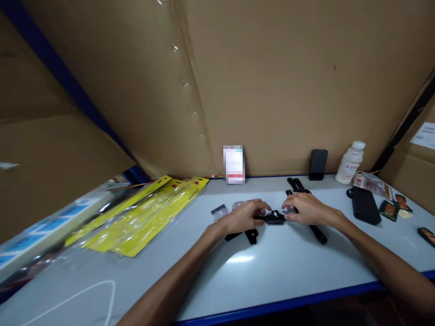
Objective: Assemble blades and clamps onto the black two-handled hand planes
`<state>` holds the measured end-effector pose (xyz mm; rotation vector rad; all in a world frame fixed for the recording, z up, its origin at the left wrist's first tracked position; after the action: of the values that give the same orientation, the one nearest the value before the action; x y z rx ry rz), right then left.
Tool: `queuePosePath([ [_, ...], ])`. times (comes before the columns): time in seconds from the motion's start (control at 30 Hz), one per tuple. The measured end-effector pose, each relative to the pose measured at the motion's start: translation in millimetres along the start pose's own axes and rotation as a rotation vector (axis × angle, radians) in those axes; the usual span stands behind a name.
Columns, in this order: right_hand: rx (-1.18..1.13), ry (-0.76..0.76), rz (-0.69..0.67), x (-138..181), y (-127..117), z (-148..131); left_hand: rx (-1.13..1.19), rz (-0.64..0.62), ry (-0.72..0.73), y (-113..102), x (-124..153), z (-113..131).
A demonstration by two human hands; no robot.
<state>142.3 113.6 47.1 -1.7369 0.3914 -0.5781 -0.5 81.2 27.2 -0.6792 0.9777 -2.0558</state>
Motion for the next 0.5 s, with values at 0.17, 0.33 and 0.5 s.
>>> queuePosePath([
  [0.17, 0.032, -0.049, -0.055, 11.5, 8.1, -16.1, -0.09, 0.0, 0.01, -2.2, 3.8, 10.4],
  [0.33, 0.018, -0.097, -0.043, 10.5, 12.4, -15.3, -0.148, -0.022, -0.002, 2.7, 3.5, 17.7],
  [0.5, 0.012, -0.096, -0.046, 10.9, 14.0, -14.2, -0.164, -0.033, -0.003, 2.5, 4.3, 16.0],
])
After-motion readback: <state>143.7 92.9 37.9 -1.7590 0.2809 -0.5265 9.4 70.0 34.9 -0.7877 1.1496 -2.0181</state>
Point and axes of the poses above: each hand's wrist, its own x-axis away from the middle knuckle, its own y-axis out of the palm, z = x × y, the point moved 8 cm from there along -x, towards the middle knuckle, and after that the axes turned 14 degrees about -z, right-handed, at the moved point
